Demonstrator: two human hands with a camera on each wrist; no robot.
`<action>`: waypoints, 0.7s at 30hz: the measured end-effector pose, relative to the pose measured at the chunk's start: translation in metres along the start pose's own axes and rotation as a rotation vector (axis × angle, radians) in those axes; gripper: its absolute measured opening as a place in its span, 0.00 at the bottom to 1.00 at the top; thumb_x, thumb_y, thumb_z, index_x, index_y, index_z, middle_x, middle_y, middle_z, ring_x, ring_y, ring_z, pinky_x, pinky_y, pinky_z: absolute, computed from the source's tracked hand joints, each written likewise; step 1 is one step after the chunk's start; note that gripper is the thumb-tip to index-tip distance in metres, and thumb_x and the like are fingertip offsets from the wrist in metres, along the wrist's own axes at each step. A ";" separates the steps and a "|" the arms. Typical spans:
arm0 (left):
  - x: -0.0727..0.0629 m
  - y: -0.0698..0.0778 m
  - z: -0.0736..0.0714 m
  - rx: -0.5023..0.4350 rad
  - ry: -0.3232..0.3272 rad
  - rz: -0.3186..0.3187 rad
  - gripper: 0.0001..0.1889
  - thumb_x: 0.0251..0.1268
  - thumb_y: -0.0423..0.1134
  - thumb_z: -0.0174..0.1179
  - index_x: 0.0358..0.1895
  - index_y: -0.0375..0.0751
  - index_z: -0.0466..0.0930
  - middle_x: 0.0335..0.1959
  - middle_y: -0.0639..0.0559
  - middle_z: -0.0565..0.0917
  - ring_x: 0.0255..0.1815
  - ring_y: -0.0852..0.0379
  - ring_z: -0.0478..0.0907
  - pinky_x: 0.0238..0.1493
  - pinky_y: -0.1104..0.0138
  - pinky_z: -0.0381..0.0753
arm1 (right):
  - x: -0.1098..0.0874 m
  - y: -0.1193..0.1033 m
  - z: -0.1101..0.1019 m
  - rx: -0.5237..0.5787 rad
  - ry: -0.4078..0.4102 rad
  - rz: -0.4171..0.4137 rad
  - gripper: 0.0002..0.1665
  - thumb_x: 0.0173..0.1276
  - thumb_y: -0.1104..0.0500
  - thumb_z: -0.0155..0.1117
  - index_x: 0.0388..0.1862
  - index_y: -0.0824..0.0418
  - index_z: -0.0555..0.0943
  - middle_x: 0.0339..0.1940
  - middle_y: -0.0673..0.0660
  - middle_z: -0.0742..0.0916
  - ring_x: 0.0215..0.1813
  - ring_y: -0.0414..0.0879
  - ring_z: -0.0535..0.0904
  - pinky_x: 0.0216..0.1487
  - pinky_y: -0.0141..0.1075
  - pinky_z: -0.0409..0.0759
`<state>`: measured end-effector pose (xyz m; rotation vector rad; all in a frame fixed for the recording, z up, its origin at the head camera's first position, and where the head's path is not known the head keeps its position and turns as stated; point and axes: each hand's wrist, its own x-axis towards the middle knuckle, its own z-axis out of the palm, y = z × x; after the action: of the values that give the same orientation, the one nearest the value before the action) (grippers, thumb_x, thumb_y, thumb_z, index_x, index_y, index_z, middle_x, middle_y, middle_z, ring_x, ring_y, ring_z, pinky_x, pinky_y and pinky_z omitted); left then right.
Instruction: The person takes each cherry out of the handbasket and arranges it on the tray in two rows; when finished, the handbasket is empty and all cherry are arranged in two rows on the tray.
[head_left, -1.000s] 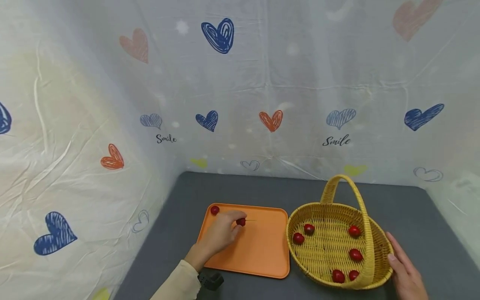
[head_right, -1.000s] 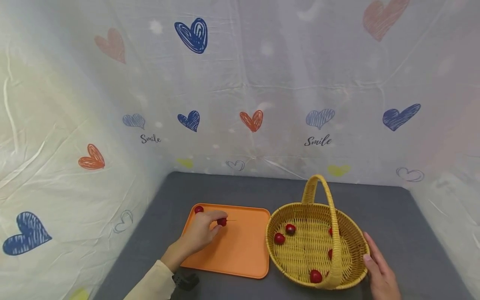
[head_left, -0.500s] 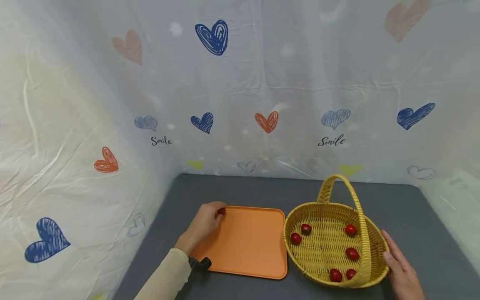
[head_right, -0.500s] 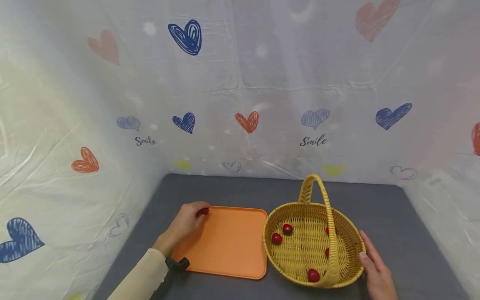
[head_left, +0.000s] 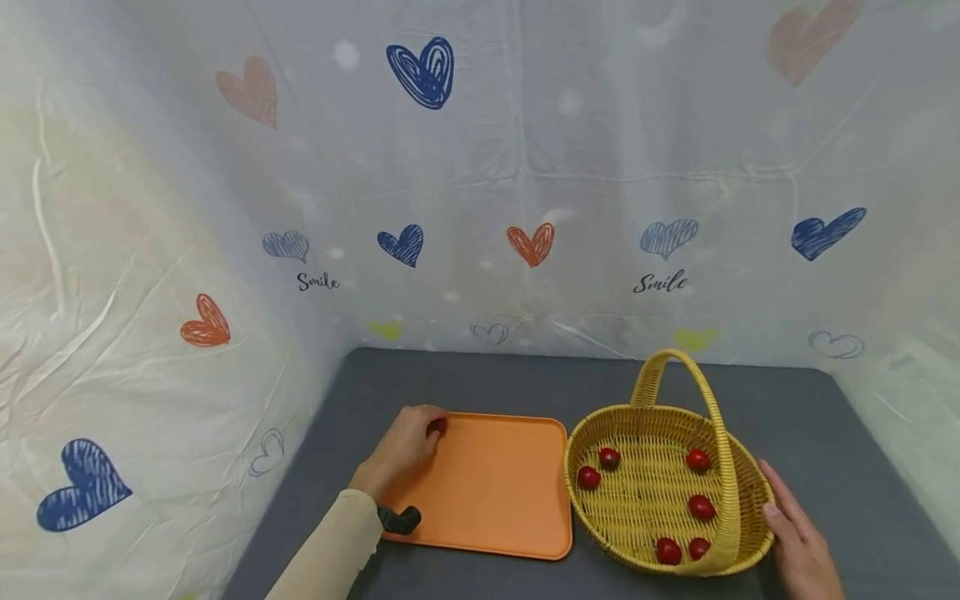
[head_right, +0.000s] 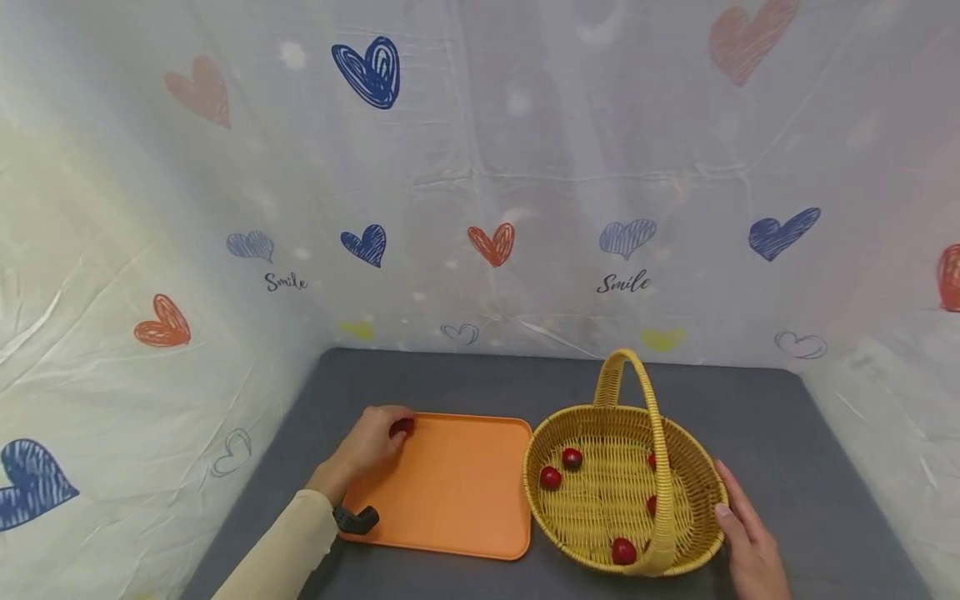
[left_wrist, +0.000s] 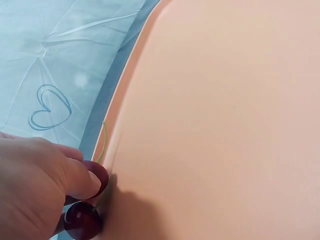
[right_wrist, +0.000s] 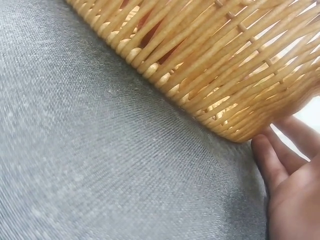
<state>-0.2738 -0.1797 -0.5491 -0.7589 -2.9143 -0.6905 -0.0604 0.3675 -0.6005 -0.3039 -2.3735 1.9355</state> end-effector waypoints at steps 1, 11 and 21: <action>0.000 0.000 0.000 0.005 -0.003 0.006 0.09 0.77 0.28 0.67 0.50 0.46 0.91 0.42 0.52 0.91 0.40 0.61 0.82 0.45 0.64 0.88 | 0.000 0.000 0.000 -0.005 0.000 0.000 0.37 0.94 0.44 0.39 0.94 0.38 0.43 0.81 0.21 0.56 0.64 0.06 0.61 0.52 0.09 0.67; 0.004 0.009 0.005 0.004 -0.049 0.017 0.14 0.74 0.28 0.70 0.59 0.41 0.90 0.49 0.52 0.91 0.48 0.55 0.88 0.53 0.59 0.91 | -0.002 0.000 0.003 0.024 0.006 -0.050 0.37 0.95 0.47 0.40 0.94 0.41 0.44 0.83 0.22 0.56 0.69 0.06 0.58 0.59 0.11 0.65; 0.001 0.007 -0.004 -0.091 0.045 0.075 0.25 0.70 0.31 0.74 0.69 0.39 0.86 0.58 0.47 0.91 0.47 0.52 0.88 0.50 0.59 0.90 | -0.001 0.005 0.005 0.129 -0.021 -0.131 0.37 0.95 0.53 0.41 0.95 0.46 0.46 0.86 0.25 0.57 0.71 0.07 0.60 0.61 0.11 0.65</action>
<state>-0.2719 -0.1755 -0.5430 -0.8452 -2.8150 -0.8258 -0.0595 0.3630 -0.6060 -0.1170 -2.2063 2.0281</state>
